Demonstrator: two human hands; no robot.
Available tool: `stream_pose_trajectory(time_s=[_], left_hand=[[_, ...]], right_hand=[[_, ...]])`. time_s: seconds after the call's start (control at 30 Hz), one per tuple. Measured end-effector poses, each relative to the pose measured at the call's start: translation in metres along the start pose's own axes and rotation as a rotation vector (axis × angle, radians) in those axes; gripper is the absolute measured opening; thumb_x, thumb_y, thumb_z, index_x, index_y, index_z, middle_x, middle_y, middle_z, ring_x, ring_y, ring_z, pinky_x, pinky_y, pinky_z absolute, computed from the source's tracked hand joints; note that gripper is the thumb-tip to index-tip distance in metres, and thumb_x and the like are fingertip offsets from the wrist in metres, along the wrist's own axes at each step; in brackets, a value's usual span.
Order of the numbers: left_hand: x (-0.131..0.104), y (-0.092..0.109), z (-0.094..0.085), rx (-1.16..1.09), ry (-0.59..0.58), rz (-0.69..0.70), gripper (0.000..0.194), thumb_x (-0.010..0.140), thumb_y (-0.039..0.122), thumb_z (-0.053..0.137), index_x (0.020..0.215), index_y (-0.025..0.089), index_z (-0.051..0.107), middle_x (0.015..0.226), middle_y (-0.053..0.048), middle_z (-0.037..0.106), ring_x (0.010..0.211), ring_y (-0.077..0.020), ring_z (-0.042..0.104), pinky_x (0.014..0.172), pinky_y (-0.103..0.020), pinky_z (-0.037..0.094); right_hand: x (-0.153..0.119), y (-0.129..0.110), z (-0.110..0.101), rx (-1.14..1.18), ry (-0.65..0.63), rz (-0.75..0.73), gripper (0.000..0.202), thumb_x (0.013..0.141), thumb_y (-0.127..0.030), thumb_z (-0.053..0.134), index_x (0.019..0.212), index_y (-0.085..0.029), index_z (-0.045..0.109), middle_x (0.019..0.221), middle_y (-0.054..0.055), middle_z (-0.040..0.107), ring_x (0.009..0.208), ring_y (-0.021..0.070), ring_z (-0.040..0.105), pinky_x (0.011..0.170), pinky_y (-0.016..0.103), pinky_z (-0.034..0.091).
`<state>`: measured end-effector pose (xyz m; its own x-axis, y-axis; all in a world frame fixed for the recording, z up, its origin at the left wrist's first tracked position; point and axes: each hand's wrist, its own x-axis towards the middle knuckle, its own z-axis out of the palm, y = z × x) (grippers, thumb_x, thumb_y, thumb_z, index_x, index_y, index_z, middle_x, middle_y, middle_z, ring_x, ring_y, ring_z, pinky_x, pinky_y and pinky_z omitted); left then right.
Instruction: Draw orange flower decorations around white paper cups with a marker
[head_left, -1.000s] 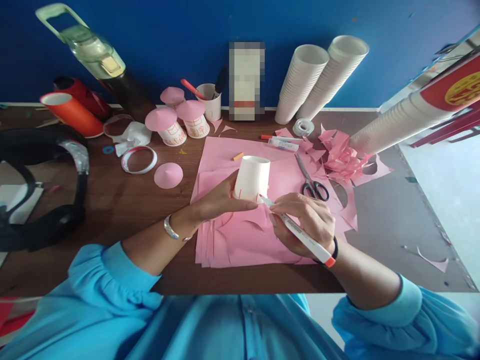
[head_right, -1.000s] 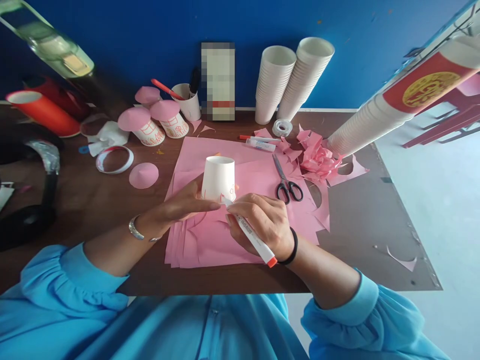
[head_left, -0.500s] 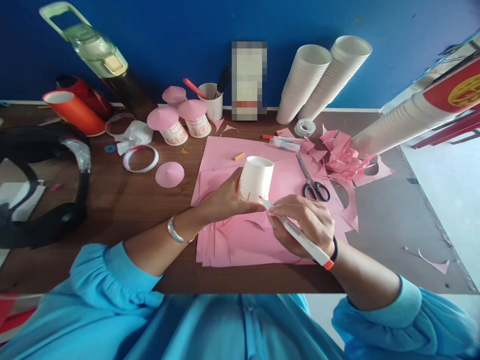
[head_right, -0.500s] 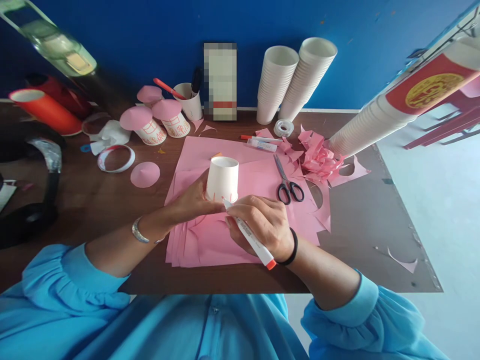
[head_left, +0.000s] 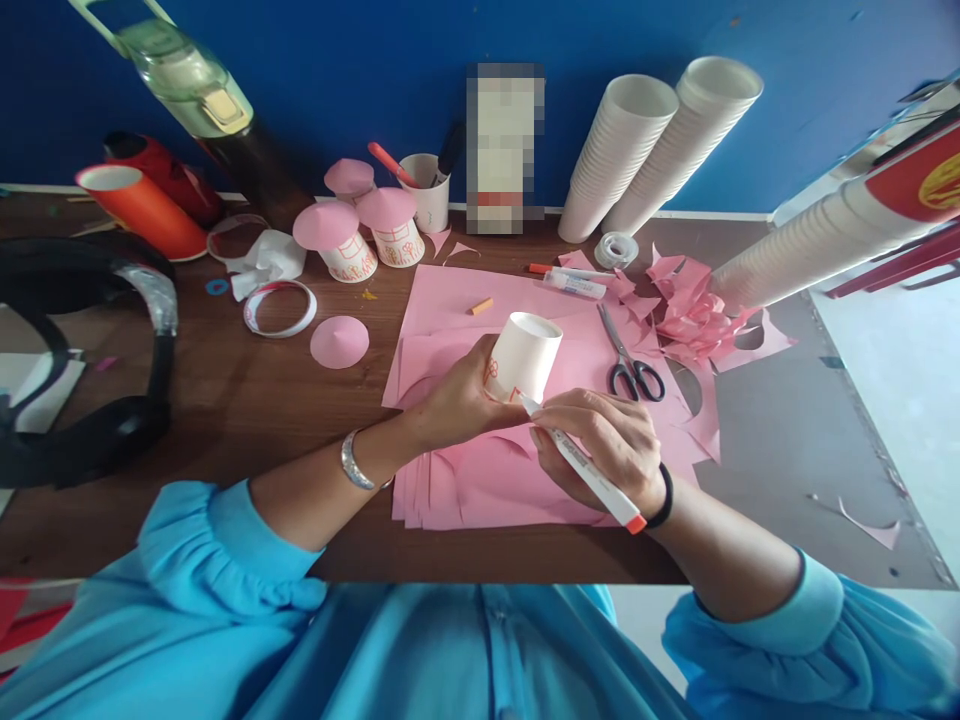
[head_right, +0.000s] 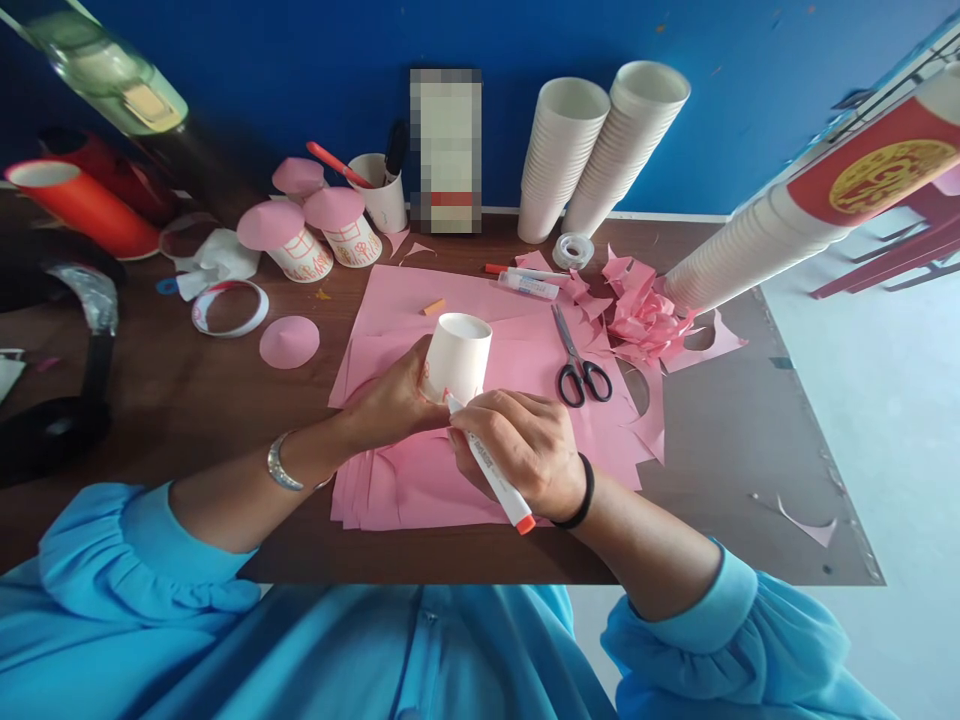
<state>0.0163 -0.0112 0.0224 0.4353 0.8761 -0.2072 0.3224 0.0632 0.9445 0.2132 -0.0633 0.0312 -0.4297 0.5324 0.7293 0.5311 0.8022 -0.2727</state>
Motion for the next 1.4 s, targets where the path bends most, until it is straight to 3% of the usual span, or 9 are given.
stream_pose_trajectory(time_s=[0.87,1.4], left_hand=[[-0.0015,0.0021,-0.0018,0.162,0.024,-0.019,0.069,0.067,0.049,0.091,0.118,0.019,0.056,0.119,-0.011,0.075,0.107,-0.0300,0.072,0.082,-0.037,0.061],[-0.0017,0.0033,-0.0029,0.139,0.000,-0.012,0.079,0.066,0.058,0.094,0.124,0.018,0.058,0.123,-0.011,0.075,0.109,-0.0303,0.071,0.087,-0.039,0.061]], right_hand=[[0.0000,0.0023,0.0021,-0.008,-0.002,-0.010,0.021,0.095,-0.007,0.066,0.110,-0.021,0.061,0.082,0.002,0.076,0.066,0.0153,0.074,0.059,0.025,0.061],[-0.0011,0.0001,0.0016,-0.035,0.023,0.032,0.021,0.093,-0.005,0.066,0.105,-0.021,0.062,0.080,0.001,0.076,0.064,0.0147,0.074,0.057,0.024,0.061]])
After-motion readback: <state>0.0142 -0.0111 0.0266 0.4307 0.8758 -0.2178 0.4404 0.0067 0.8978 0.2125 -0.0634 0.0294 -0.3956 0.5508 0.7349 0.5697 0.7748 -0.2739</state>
